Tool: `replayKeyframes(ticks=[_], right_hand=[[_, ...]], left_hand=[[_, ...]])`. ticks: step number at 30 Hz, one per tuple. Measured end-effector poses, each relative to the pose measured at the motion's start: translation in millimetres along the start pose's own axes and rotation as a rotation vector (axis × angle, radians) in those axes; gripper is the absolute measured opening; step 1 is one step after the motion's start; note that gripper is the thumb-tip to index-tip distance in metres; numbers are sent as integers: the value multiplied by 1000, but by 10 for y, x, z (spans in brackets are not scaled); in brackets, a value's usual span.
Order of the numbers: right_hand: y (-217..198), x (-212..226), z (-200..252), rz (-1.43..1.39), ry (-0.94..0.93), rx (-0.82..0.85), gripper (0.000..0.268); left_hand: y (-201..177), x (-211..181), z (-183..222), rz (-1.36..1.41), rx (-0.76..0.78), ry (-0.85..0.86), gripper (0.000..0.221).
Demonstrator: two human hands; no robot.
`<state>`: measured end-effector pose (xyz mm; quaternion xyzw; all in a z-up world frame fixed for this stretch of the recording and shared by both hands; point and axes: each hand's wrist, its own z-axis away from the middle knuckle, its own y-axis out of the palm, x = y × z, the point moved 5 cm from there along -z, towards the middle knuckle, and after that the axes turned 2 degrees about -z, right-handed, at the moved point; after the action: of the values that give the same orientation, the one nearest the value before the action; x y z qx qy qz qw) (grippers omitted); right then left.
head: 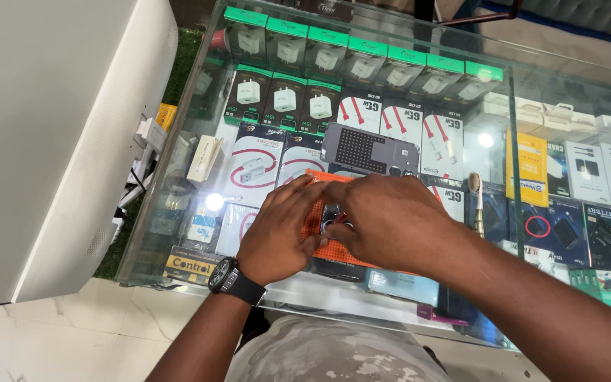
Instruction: The person removes the back cover and internal components of a mobile phone using a small tool on a repair bench.
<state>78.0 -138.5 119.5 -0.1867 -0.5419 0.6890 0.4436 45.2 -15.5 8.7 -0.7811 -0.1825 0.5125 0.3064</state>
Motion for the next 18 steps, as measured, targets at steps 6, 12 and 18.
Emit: replayKeyframes(ticks=[6,12,18], right_hand=[[-25,102,-18,-62,-156,-100,28],[58,-45,15,3,179,135,25],[75,-189,230,-379,-78,-252,10]], left_hand=[[-17,-7,0,40,19,-30,81],[-16,-17,-1,-3,-8,-7,78],[-30,-31,-6,45,26,-56,83]])
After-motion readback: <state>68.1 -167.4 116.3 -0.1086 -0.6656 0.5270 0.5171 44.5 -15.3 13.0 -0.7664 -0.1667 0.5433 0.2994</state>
